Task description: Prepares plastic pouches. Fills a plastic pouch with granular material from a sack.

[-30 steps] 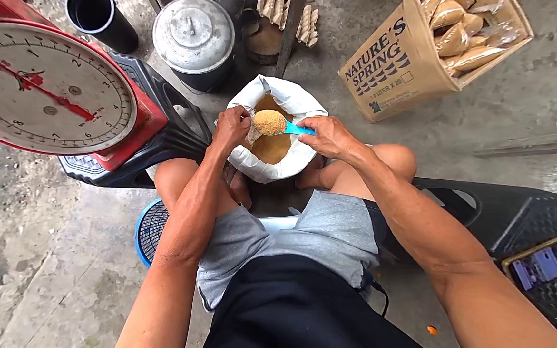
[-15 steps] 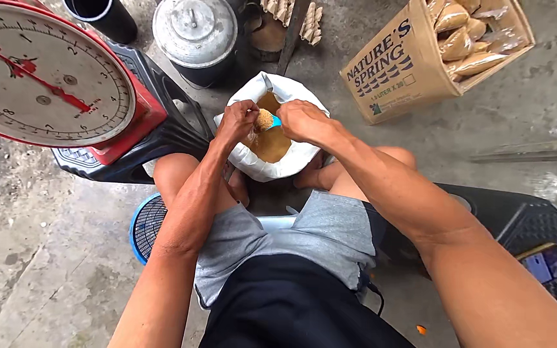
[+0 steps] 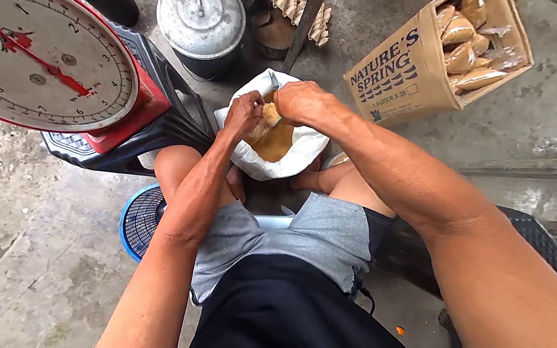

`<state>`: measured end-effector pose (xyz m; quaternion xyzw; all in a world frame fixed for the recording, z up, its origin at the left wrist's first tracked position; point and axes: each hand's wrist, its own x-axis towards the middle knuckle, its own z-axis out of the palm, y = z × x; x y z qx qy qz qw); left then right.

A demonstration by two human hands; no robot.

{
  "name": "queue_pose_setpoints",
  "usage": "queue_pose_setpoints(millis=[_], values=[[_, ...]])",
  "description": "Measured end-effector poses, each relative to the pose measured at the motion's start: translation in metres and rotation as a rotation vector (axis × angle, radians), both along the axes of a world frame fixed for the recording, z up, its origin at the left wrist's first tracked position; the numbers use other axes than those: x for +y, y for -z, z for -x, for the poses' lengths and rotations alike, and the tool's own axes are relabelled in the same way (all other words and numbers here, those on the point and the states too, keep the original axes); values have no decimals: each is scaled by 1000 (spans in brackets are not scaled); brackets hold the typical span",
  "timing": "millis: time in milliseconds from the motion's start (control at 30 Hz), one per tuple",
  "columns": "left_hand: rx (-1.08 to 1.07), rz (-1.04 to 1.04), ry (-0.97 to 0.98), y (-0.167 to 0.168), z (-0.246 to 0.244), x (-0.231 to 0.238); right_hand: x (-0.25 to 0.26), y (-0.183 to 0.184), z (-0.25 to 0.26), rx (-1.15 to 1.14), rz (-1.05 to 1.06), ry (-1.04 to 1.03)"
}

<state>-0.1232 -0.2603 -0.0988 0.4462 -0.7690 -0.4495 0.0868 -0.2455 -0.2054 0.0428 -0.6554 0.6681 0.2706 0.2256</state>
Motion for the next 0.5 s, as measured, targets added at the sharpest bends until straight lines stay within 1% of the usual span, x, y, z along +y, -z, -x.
queue_pose_setpoints(millis=[267, 433, 500], values=[[43, -41, 21, 3, 5, -1, -3, -6, 3, 47, -18, -37], [6, -46, 16, 3, 3, -2, -2, -8, 1, 36, -14, -38], [12, -61, 0, 4, 2, -3, -2, -8, 11, 5, -24, -22]])
